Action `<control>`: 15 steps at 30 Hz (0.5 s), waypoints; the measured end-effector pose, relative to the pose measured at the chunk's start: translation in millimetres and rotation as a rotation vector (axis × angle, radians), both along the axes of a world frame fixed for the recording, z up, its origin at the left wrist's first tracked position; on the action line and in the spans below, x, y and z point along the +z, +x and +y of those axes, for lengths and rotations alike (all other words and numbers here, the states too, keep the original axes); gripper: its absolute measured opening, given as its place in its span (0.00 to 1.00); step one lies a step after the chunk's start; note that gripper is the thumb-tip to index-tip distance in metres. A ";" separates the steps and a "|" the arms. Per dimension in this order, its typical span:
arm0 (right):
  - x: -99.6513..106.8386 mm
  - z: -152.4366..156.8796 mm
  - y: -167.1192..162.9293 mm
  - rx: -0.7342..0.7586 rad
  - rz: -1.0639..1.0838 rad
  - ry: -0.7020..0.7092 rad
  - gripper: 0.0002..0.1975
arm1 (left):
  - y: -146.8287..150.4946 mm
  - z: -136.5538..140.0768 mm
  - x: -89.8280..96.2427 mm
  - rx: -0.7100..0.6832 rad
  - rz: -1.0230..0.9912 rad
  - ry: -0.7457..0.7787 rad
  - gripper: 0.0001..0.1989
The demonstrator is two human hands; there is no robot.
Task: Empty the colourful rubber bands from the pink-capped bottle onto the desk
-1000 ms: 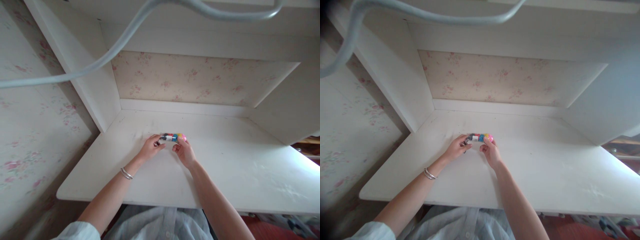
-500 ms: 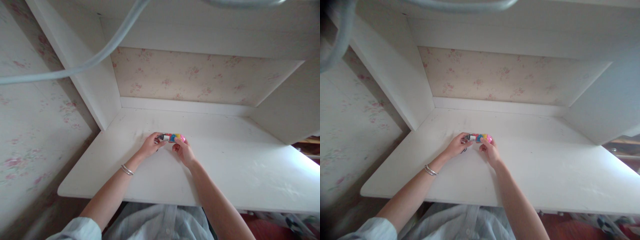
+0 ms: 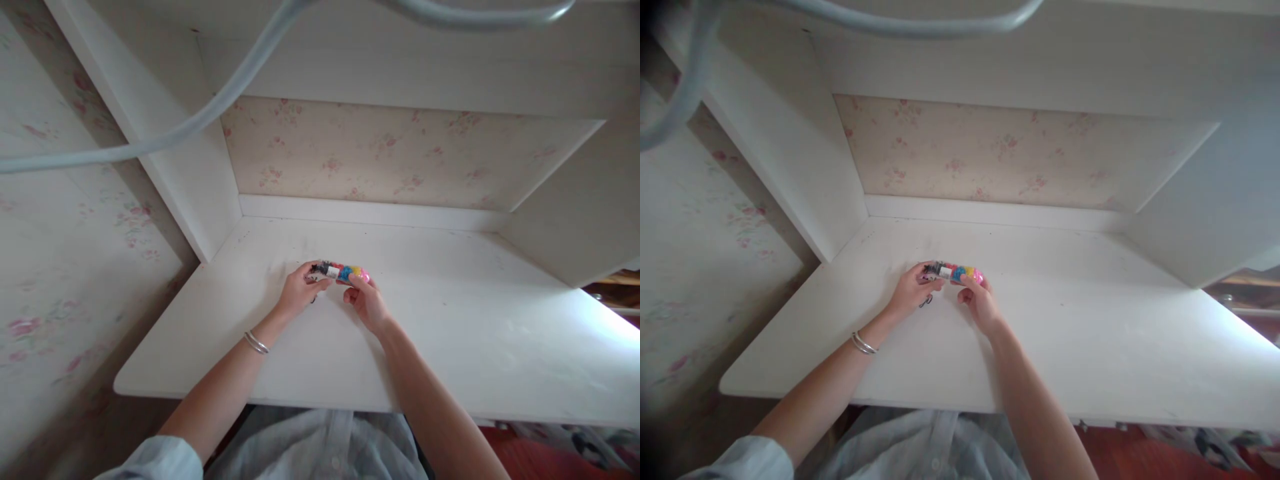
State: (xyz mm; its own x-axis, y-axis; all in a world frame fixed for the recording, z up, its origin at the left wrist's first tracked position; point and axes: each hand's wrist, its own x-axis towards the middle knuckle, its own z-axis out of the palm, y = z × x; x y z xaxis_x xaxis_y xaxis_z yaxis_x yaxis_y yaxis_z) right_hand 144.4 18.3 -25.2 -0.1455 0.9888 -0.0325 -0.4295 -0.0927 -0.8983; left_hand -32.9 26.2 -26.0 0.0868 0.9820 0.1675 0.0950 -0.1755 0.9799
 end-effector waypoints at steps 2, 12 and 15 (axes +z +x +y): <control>-0.9 0.8 0.6 0.005 -0.005 0.002 0.14 | -1.0 1.3 0.1 -0.024 0.001 -0.014 0.28; -6.1 4.2 6.4 0.051 -0.053 -0.022 0.10 | -7.6 4.8 1.9 -0.279 0.077 -0.076 0.26; -6.8 2.7 6.3 0.063 -0.069 -0.006 0.10 | -7.6 5.3 1.2 -0.328 0.081 -0.088 0.27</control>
